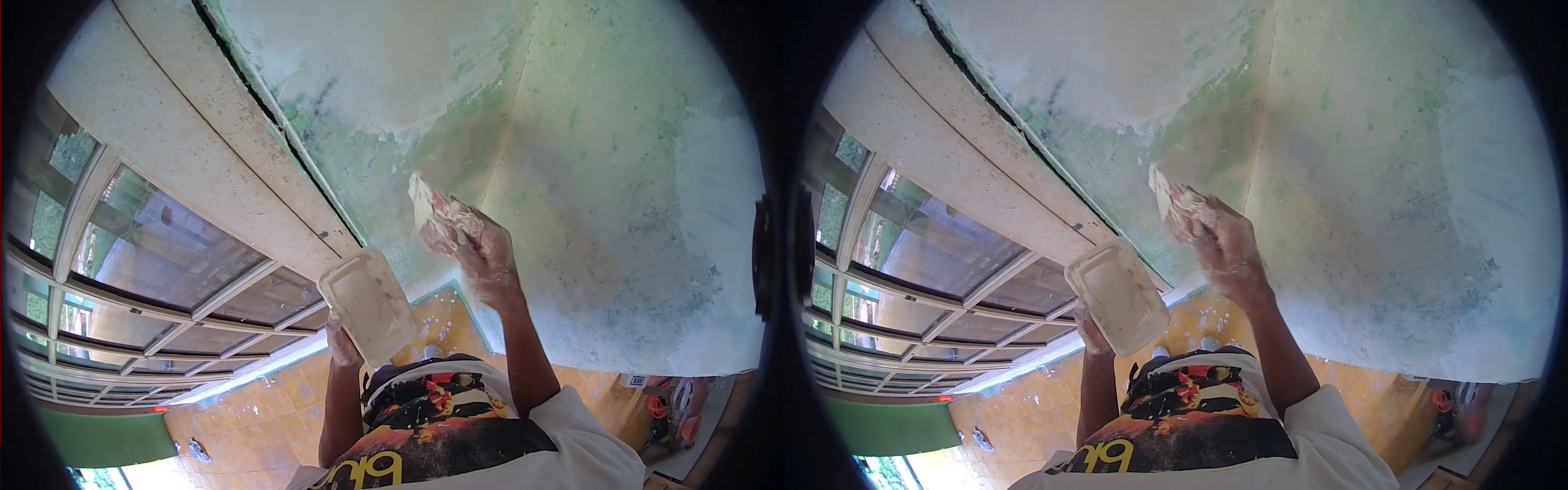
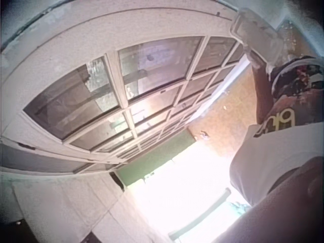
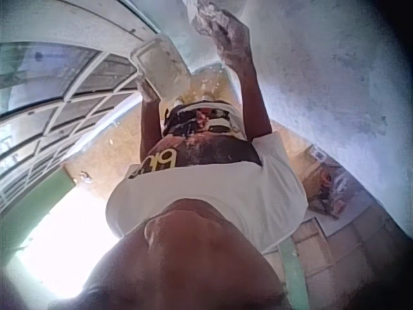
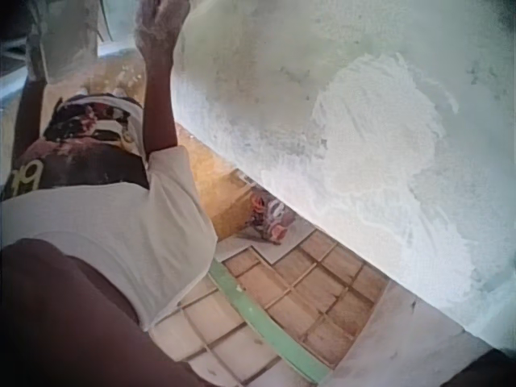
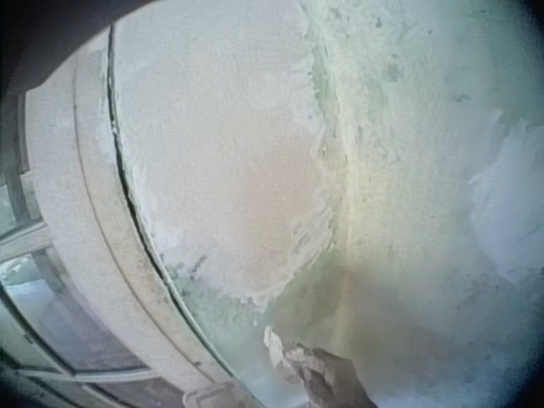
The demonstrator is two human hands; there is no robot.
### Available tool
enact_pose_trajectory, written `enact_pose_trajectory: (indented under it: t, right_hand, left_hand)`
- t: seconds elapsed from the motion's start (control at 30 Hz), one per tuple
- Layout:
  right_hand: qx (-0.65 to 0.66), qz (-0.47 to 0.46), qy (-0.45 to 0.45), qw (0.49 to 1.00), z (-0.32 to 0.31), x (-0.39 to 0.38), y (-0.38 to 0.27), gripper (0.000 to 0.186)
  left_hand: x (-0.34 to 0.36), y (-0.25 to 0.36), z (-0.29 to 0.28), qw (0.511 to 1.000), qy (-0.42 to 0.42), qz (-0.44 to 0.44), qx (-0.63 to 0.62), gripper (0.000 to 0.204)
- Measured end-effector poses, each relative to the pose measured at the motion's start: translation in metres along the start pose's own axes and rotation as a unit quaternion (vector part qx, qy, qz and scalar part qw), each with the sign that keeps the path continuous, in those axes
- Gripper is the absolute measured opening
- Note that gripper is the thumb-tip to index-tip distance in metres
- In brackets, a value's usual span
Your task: The person patches a wall with putty from a container, applying it with a trowel.
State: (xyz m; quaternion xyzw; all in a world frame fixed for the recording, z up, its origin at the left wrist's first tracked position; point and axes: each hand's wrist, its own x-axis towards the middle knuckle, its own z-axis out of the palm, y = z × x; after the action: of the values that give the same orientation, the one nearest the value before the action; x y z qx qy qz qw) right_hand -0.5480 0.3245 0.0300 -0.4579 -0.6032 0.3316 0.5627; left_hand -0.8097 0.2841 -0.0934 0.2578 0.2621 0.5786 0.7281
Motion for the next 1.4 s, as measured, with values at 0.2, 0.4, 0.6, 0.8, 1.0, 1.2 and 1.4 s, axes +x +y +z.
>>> enact_pose_trajectory:
  t: [0.2,0.4,0.6,0.8,1.0,1.2,1.4]
  right_hand:
    - [-0.279,-0.249,0.165,0.913,0.062,0.035,-0.036,0.037]
    - [-0.389,-0.191,0.173,0.884,0.12,0.06,-0.027,0.038]
    - [-0.31,-0.202,0.087,0.925,0.117,0.037,-0.031,0.04]
    - [-0.385,-0.157,0.191,0.889,0.096,0.052,-0.033,0.039]
    - [-0.408,-0.181,0.106,0.888,0.146,0.049,-0.032,0.039]
    - [-0.301,-0.167,0.134,0.929,0.102,0.048,-0.051,0.033]
    - [-0.455,-0.155,0.191,0.856,0.129,0.066,-0.056,0.027]
  left_hand:
    - [-0.004,0.003,-0.011,0.999,-0.021,0.042,-0.001,0.071]
    - [-0.007,0.008,-0.024,0.998,0.04,0.056,-0.014,0.076]
    - [-0.004,0.009,-0.017,0.999,0.021,0.041,-0.011,0.073]
    - [-0.008,0.014,-0.022,0.999,-0.005,0.046,-0.011,0.067]
    - [-0.02,0.019,-0.031,0.998,0.049,0.042,-0.009,0.076]
    - [-0.023,0.033,-0.037,0.999,0.038,0.027,-0.02,0.077]
    - [-0.027,0.049,-0.038,0.999,0.002,0.043,-0.028,0.078]
